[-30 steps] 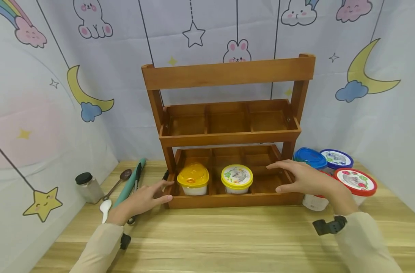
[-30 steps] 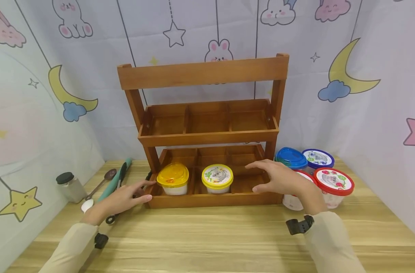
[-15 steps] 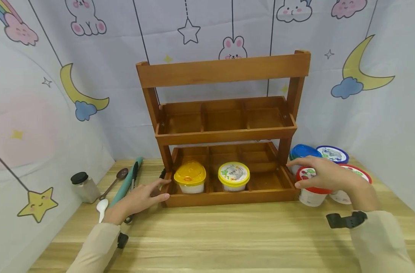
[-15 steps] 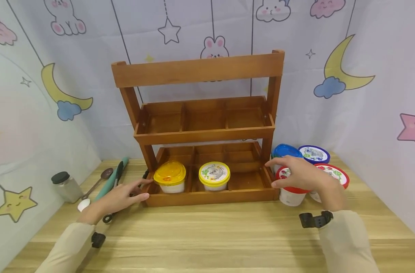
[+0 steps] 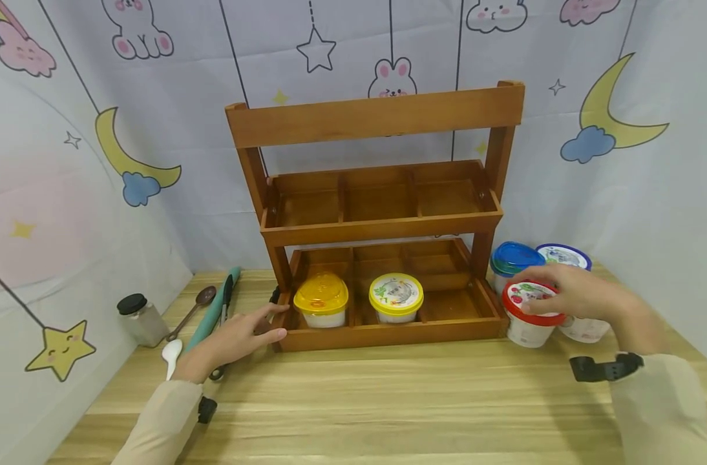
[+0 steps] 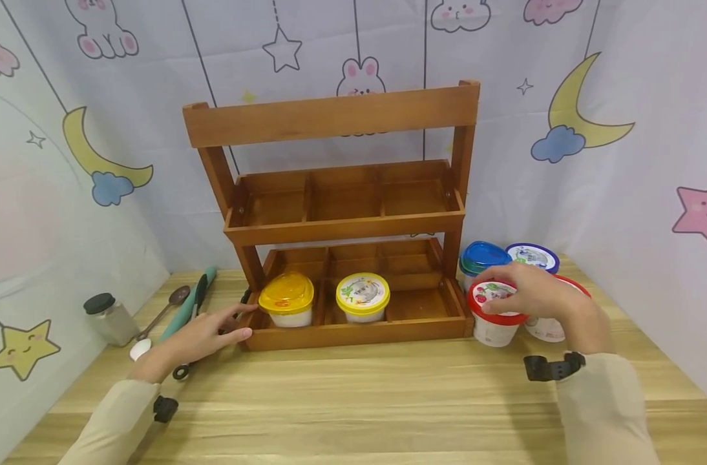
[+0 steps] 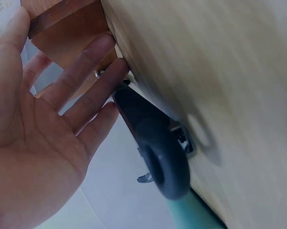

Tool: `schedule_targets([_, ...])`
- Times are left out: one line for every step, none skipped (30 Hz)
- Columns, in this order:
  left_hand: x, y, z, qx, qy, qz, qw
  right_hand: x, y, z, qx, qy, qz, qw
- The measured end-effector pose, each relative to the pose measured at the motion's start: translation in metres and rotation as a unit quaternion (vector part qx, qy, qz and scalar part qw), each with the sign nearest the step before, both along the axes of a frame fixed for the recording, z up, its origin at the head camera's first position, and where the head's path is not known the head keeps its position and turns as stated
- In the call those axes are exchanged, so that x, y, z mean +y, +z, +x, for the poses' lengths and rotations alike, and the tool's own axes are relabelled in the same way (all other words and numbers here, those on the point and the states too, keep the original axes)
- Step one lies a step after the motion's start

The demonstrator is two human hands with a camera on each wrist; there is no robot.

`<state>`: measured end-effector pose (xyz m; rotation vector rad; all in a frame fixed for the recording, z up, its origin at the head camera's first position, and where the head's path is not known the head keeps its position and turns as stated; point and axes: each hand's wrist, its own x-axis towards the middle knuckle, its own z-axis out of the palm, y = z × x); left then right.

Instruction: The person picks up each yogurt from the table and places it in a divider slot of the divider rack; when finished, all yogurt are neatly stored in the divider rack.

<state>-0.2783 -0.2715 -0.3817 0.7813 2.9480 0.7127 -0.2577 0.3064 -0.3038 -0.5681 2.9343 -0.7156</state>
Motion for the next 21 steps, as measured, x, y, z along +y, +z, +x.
schedule_targets([0.000,0.000,0.000,-0.001,0.002,0.000,1.0000,0.002,0.000,-0.001,0.005,-0.003,0.012,0.9999])
schedule_targets([0.000,-0.001,0.000,-0.002,0.004,0.000,1.0000,0.004,-0.001,-0.001,0.008,-0.003,0.019,0.9998])
schedule_targets([0.000,-0.001,0.000,-0.003,0.004,0.000,1.0000,0.005,-0.001,-0.001,0.008,-0.005,0.025,0.9997])
schedule_targets([0.000,-0.001,0.000,-0.005,0.006,-0.001,1.0000,0.007,-0.002,-0.001,0.007,-0.008,0.030,0.9995])
schedule_targets([0.000,-0.001,0.000,-0.007,0.007,-0.002,0.9999,0.008,-0.002,-0.002,0.006,-0.011,0.034,0.9993])
schedule_targets([0.000,-0.001,0.000,-0.010,0.009,-0.003,0.9999,0.009,-0.002,-0.002,0.003,-0.014,0.036,0.9993])
schedule_targets([0.000,-0.001,0.000,-0.011,0.009,-0.003,0.9999,0.010,-0.002,-0.002,-0.001,-0.019,0.039,0.9991])
schedule_targets([0.000,-0.001,0.000,-0.012,0.010,-0.003,0.9999,0.011,-0.003,-0.002,-0.005,-0.022,0.039,0.9990])
schedule_targets([0.000,-0.001,0.000,-0.013,0.010,-0.004,0.9999,0.011,-0.003,-0.002,-0.010,-0.024,0.039,0.9989])
schedule_targets([0.000,-0.001,0.000,-0.014,0.010,-0.004,0.9998,0.012,-0.004,-0.002,-0.015,-0.023,0.036,0.9990])
schedule_targets([0.000,0.000,0.000,-0.015,0.011,-0.004,0.9998,0.012,-0.004,-0.003,-0.019,-0.020,0.032,0.9991])
schedule_targets([0.000,0.000,0.000,-0.015,0.011,-0.004,0.9998,0.012,-0.005,-0.003,-0.023,-0.017,0.028,0.9992])
schedule_targets([0.000,0.000,0.000,-0.016,0.011,-0.004,0.9998,0.012,-0.005,-0.003,-0.027,-0.013,0.024,0.9993])
schedule_targets([0.000,0.000,0.000,-0.017,0.011,-0.004,0.9998,0.012,-0.006,-0.003,-0.030,-0.008,0.018,0.9994])
schedule_targets([0.000,0.000,0.000,-0.017,0.011,-0.004,0.9998,0.012,-0.007,-0.003,-0.033,-0.002,0.010,0.9994])
schedule_targets([0.000,0.000,0.000,-0.017,0.010,-0.005,0.9998,0.012,-0.007,-0.004,-0.033,0.002,0.007,0.9994])
schedule_targets([0.000,0.000,0.000,-0.017,0.010,-0.005,0.9998,0.012,-0.008,-0.004,-0.033,0.004,0.006,0.9994])
schedule_targets([0.000,0.000,0.000,-0.016,0.009,-0.004,0.9998,0.012,-0.008,-0.004,-0.034,0.006,0.004,0.9994])
schedule_targets([0.000,0.000,0.000,-0.015,0.009,-0.005,0.9998,0.011,-0.008,-0.005,-0.034,0.007,0.002,0.9994])
schedule_targets([0.000,0.000,0.000,-0.014,0.007,-0.005,0.9999,0.012,-0.009,-0.005,-0.036,0.007,0.002,0.9993])
schedule_targets([0.000,0.000,0.000,-0.013,0.007,-0.006,0.9999,0.012,-0.009,-0.006,-0.037,0.006,0.001,0.9993])
